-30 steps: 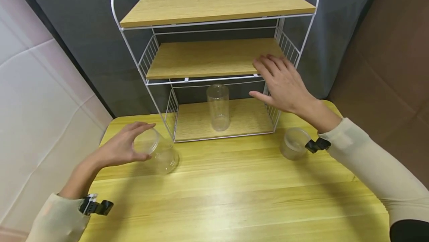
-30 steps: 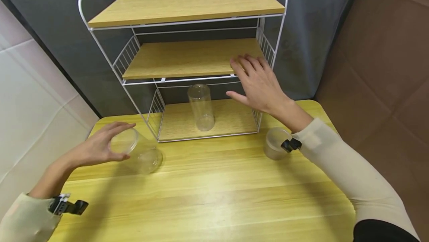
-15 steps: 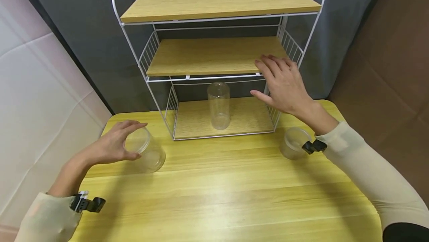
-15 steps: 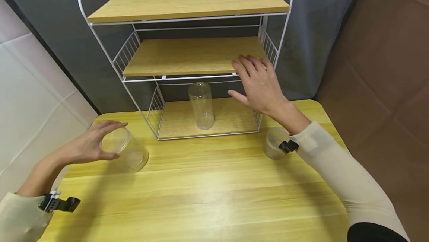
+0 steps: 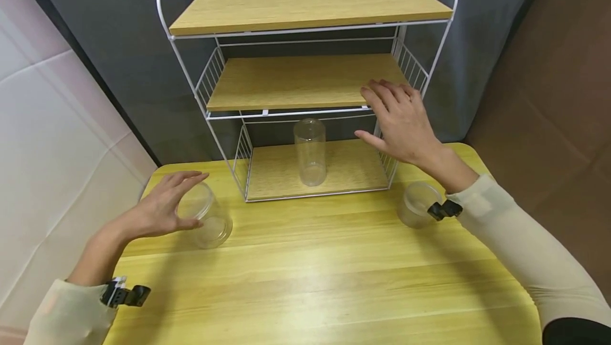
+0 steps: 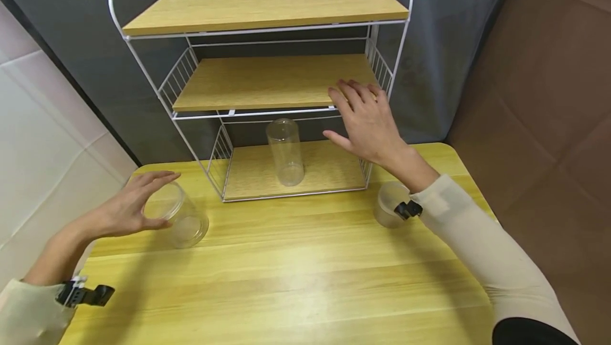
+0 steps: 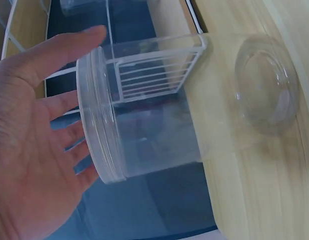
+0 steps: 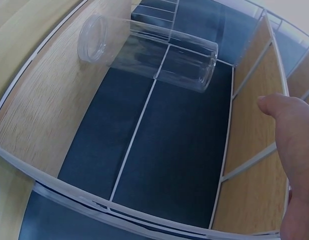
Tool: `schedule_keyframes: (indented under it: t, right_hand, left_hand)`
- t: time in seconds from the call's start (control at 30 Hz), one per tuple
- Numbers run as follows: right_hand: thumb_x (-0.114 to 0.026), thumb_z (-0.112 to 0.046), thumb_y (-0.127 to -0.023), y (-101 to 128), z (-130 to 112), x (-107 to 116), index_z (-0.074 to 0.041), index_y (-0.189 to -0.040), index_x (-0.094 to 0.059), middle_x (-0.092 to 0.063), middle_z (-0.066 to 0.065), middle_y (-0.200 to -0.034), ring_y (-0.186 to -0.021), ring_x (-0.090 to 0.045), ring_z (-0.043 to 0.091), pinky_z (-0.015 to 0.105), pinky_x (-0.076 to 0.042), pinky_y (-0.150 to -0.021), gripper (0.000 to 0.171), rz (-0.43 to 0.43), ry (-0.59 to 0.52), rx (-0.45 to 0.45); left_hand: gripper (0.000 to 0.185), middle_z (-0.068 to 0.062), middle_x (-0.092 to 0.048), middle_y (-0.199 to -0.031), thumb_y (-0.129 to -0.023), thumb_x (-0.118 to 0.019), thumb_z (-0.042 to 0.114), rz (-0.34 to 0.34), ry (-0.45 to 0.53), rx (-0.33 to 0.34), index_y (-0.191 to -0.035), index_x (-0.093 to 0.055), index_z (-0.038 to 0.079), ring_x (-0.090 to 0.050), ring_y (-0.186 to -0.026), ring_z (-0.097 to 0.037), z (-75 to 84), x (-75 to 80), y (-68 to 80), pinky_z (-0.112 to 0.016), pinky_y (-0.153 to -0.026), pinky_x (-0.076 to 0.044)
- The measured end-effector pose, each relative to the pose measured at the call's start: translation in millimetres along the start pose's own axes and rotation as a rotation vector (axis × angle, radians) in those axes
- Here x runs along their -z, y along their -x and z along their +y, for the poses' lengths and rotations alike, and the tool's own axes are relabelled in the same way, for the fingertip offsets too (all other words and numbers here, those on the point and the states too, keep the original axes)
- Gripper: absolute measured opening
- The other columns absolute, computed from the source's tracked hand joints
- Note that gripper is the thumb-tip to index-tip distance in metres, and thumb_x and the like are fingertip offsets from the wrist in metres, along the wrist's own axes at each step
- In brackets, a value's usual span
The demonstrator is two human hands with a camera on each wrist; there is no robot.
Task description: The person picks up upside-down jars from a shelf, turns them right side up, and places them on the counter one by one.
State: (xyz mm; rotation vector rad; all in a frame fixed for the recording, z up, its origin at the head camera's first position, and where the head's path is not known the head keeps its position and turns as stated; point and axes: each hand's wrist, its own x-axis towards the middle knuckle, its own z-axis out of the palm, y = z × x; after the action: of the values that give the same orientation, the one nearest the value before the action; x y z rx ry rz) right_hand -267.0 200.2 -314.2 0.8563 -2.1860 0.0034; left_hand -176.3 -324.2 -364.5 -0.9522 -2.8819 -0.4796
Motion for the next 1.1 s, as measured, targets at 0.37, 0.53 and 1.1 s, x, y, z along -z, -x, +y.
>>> schedule_keyframes:
  t: [0.37,0.53,1.1]
  right_hand:
    - [-0.076,-0.055,-0.090,0,1,-1,-0.004,-0.151,-0.049,-0.054,0.023,-0.152,-0.137,-0.052,0.044,0.065,-0.042,-0.107,0.084,-0.004,0.005,-0.008]
    - [-0.076,-0.055,-0.090,0,1,-2,-0.004,-0.151,-0.049,-0.054,0.022,-0.152,-0.137,-0.053,0.044,0.066,-0.042,-0.107,0.084,-0.001,0.006,-0.010]
    - [-0.076,-0.056,-0.091,1,-1,-3,-0.004,-0.150,-0.049,-0.055,0.022,-0.151,-0.136,-0.053,0.044,0.066,-0.042,-0.106,0.083,0.007,0.006,-0.012]
  left_hand:
    - [0.090,-0.028,-0.049,-0.153,-0.086,-0.088,0.033,0.082,0.066,0.040,-0.158,-0.045,0.001,-0.046,-0.139,-0.052,30.4,5.1,-25.0,-0.074,-0.106,-0.040]
    - [0.092,-0.028,-0.045,-0.154,-0.090,-0.085,0.032,0.104,0.096,0.074,-0.162,-0.038,0.002,-0.056,-0.126,-0.048,46.8,0.3,-37.4,-0.071,-0.103,-0.046]
    - [0.097,-0.027,-0.040,-0.160,-0.092,-0.082,0.042,0.096,0.149,0.128,-0.167,-0.031,0.008,-0.052,-0.135,-0.052,74.9,-12.4,-59.8,-0.072,-0.104,-0.047]
